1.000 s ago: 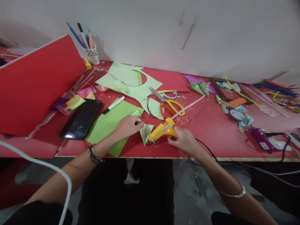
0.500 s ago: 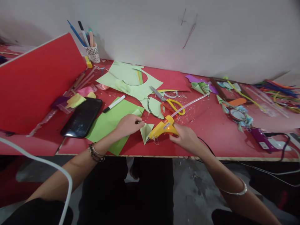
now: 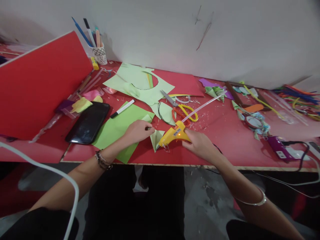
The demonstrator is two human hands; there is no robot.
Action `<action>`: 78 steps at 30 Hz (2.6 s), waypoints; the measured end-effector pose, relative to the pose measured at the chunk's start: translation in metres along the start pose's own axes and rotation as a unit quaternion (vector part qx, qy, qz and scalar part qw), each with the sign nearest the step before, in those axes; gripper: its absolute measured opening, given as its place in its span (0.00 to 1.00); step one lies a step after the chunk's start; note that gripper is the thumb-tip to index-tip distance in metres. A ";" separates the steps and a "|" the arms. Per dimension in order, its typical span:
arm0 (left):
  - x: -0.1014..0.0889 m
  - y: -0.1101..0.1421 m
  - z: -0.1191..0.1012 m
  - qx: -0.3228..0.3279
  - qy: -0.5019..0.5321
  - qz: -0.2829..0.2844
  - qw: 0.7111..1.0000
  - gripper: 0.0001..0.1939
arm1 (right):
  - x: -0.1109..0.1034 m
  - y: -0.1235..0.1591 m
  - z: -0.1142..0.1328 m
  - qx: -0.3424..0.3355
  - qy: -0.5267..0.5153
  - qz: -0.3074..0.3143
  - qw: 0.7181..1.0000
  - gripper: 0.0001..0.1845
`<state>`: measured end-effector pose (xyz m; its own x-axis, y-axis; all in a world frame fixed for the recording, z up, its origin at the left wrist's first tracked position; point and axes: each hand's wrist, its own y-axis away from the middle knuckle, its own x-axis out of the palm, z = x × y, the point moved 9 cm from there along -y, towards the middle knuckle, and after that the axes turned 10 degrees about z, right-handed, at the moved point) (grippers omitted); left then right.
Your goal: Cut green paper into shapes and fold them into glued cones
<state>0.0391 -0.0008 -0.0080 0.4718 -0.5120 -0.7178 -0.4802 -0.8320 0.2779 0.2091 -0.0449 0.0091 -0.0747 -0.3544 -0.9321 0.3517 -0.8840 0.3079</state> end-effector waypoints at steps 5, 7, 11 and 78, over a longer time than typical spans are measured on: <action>-0.001 0.000 0.000 -0.001 0.001 -0.004 1.000 0.15 | -0.001 0.000 -0.001 0.006 0.014 0.003 1.000 0.07; 0.000 0.000 -0.001 -0.002 -0.002 -0.001 1.000 0.15 | -0.003 0.000 -0.002 0.011 0.022 -0.002 1.000 0.08; 0.000 0.000 -0.001 0.002 -0.001 0.000 1.000 0.15 | -0.005 -0.001 -0.005 0.022 0.035 -0.007 0.999 0.08; 0.001 -0.003 0.002 0.016 -0.002 0.003 1.000 0.16 | -0.028 -0.007 -0.035 0.142 0.102 -0.026 0.984 0.11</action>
<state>0.0396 0.0011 -0.0110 0.4648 -0.5166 -0.7191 -0.5063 -0.8213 0.2628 0.2409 -0.0182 0.0261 0.1133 -0.2638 -0.9579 0.0754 -0.9590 0.2730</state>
